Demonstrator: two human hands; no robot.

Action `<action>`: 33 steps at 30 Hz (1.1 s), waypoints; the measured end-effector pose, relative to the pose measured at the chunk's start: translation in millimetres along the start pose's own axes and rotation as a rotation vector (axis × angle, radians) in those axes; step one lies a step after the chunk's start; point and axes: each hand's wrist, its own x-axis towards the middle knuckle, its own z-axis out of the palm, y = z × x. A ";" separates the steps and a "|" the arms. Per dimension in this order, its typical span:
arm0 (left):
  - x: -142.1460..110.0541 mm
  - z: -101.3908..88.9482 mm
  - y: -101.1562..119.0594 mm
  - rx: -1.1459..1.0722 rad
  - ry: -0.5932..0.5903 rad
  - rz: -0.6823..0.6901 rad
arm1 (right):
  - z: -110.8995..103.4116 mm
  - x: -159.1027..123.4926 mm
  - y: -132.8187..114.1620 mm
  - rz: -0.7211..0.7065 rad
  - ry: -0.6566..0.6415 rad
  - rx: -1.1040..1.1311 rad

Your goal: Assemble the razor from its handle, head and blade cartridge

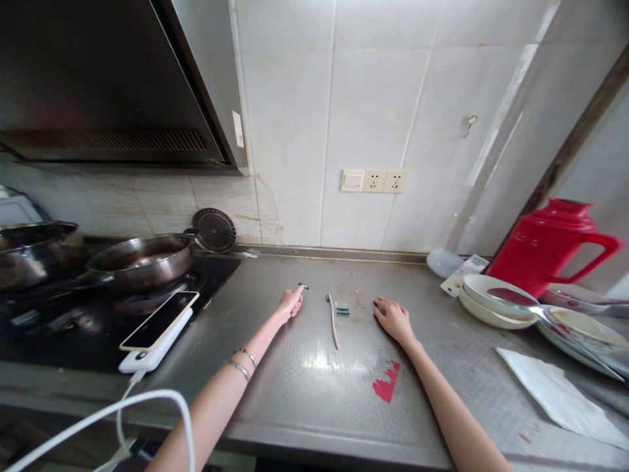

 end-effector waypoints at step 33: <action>-35.8 23.0 -8.8 0.060 0.047 0.409 | -13.2 13.3 -172.7 0.279 -0.295 1.634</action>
